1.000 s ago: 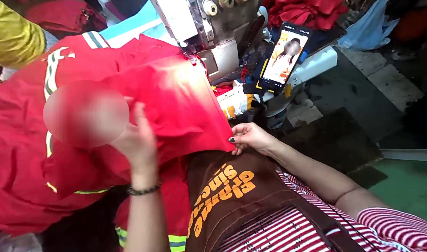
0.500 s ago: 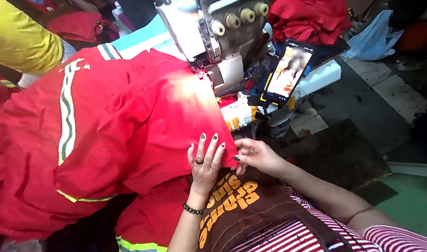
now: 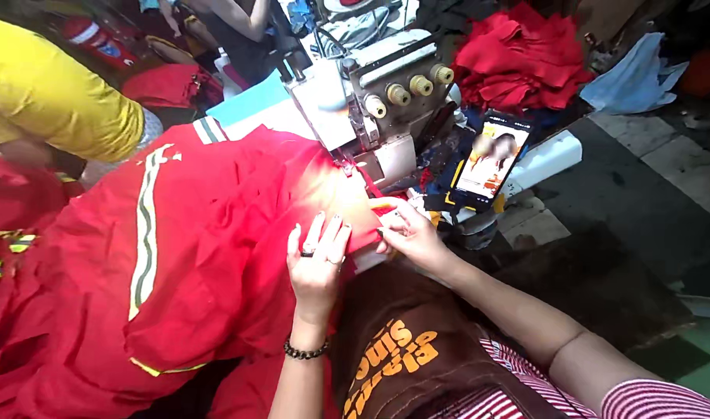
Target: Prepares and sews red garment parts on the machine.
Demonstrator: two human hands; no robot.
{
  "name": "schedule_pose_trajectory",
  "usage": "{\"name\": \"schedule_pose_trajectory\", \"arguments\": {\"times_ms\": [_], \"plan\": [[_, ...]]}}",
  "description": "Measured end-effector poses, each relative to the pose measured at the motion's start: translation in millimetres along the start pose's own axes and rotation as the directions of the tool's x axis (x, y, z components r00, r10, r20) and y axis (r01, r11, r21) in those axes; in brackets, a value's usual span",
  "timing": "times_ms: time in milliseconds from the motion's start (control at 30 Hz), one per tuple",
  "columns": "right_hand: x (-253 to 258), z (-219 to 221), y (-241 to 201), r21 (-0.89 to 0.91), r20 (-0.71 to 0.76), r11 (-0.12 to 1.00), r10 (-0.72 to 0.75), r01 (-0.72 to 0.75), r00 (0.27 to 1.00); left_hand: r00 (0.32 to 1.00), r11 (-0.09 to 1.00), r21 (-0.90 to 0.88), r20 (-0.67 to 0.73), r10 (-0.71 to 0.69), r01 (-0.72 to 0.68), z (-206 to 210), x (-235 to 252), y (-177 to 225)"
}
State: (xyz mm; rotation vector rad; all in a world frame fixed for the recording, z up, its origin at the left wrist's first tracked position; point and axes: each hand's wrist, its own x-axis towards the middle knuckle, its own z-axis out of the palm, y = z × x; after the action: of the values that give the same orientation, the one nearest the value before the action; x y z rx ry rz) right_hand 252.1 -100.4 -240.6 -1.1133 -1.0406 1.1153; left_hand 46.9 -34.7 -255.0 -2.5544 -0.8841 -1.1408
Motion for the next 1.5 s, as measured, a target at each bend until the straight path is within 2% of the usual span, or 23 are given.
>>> {"name": "schedule_pose_trajectory", "arguments": {"times_ms": [133, 267, 367, 467, 567, 667, 733, 833, 900, 967, 1067, 1100, 1133, 1200, 1267, 1300, 1367, 1500], "plan": [[34.6, 2.1, 2.3, -0.151, -0.021, 0.979, -0.144, 0.139, 0.989, 0.995, 0.999, -0.045, 0.097, -0.006, 0.011, 4.5, 34.3, -28.6], [57.1, 2.9, 2.5, -0.376, -0.059, 0.894, -0.284, 0.242, 0.957, 0.972, 0.983, -0.133, 0.217, -0.094, 0.125, 6.0, 69.4, -49.3], [60.2, 6.0, 9.0, -0.429, -0.084, 0.857, -0.353, 0.286, 0.932, 0.941, 0.978, -0.1, 0.306, -0.147, 0.186, 12.3, 87.2, -67.0], [57.6, 7.0, 13.1, -0.464, -0.073, 0.829, -0.387, 0.312, 0.919, 0.93, 0.982, -0.064, 0.339, -0.144, 0.176, 16.7, 92.7, -84.7], [55.4, 7.9, 4.9, -0.499, -0.037, 0.807, -0.383, 0.315, 0.923, 0.911, 0.957, 0.031, 0.297, -0.285, 0.289, 15.7, 94.3, -90.3], [58.9, 14.0, -10.4, -0.466, 0.002, 0.802, -0.421, 0.373, 0.907, 0.926, 0.926, 0.055, 0.039, -0.376, 0.374, -1.0, 89.2, -72.4], [62.6, 17.9, -17.3, -0.401, 0.08, 0.824, -0.404, 0.4, 0.911, 0.917, 0.929, 0.0, -0.159, -0.365, 0.37, -17.8, 78.2, -46.4], [68.7, 19.7, -16.6, -0.418, 0.234, 0.828, -0.298, 0.373, 0.925, 0.913, 0.958, -0.031, -0.295, -0.281, 0.285, -34.2, 58.1, -9.8], [67.7, 15.8, -11.4, -0.492, 0.313, 0.746, -0.33, 0.449, 0.891, 0.915, 0.967, -0.027, -0.316, -0.25, 0.255, -35.4, 40.7, 4.9], [61.5, 7.9, -5.1, -0.568, 0.288, 0.64, -0.434, 0.517, 0.854, 0.926, 0.962, -0.006, -0.27, -0.263, 0.271, -27.6, 22.8, 17.7], [52.0, -9.1, 4.1, -0.768, 0.153, 0.467, -0.529, 0.437, 0.835, 0.954, 0.959, -0.054, -0.1, -0.283, 0.279, -1.2, -4.5, 34.1], [50.2, -12.6, 7.9, -0.806, 0.105, 0.454, -0.523, 0.38, 0.846, 0.96, 0.961, -0.065, -0.062, -0.273, 0.269, 8.6, -10.8, 37.2], [48.6, -13.5, 10.0, -0.809, 0.049, 0.493, -0.486, 0.32, 0.872, 0.965, 0.964, -0.07, -0.042, -0.259, 0.256, 16.6, -14.4, 39.3], [43.4, -11.4, 8.6, -0.705, -0.045, 0.682, -0.313, 0.192, 0.949, 0.971, 0.97, -0.064, -0.032, -0.236, 0.233, 25.0, -17.4, 41.5], [41.2, -9.3, 8.9, -0.45, -0.047, 0.892, -0.065, 0.037, 0.997, 0.973, 0.972, -0.06, -0.031, -0.23, 0.228, 24.9, -17.9, 42.6], [40.2, -8.3, 10.3, -0.324, -0.01, 0.946, 0.023, -0.026, 1.0, 0.973, 0.972, -0.057, -0.025, -0.23, 0.228, 23.2, -18.4, 42.9], [37.7, -5.6, 10.6, -0.186, 0.022, 0.978, 0.099, -0.093, 0.995, 0.975, 0.975, -0.042, -0.009, -0.22, 0.22, 19.8, -18.9, 41.9], [37.3, -1.6, 7.7, -0.189, -0.046, 0.982, 0.012, -0.021, 0.999, 0.982, 0.988, -0.023, 0.117, -0.15, 0.154, 9.8, -16.8, 36.4]]}}
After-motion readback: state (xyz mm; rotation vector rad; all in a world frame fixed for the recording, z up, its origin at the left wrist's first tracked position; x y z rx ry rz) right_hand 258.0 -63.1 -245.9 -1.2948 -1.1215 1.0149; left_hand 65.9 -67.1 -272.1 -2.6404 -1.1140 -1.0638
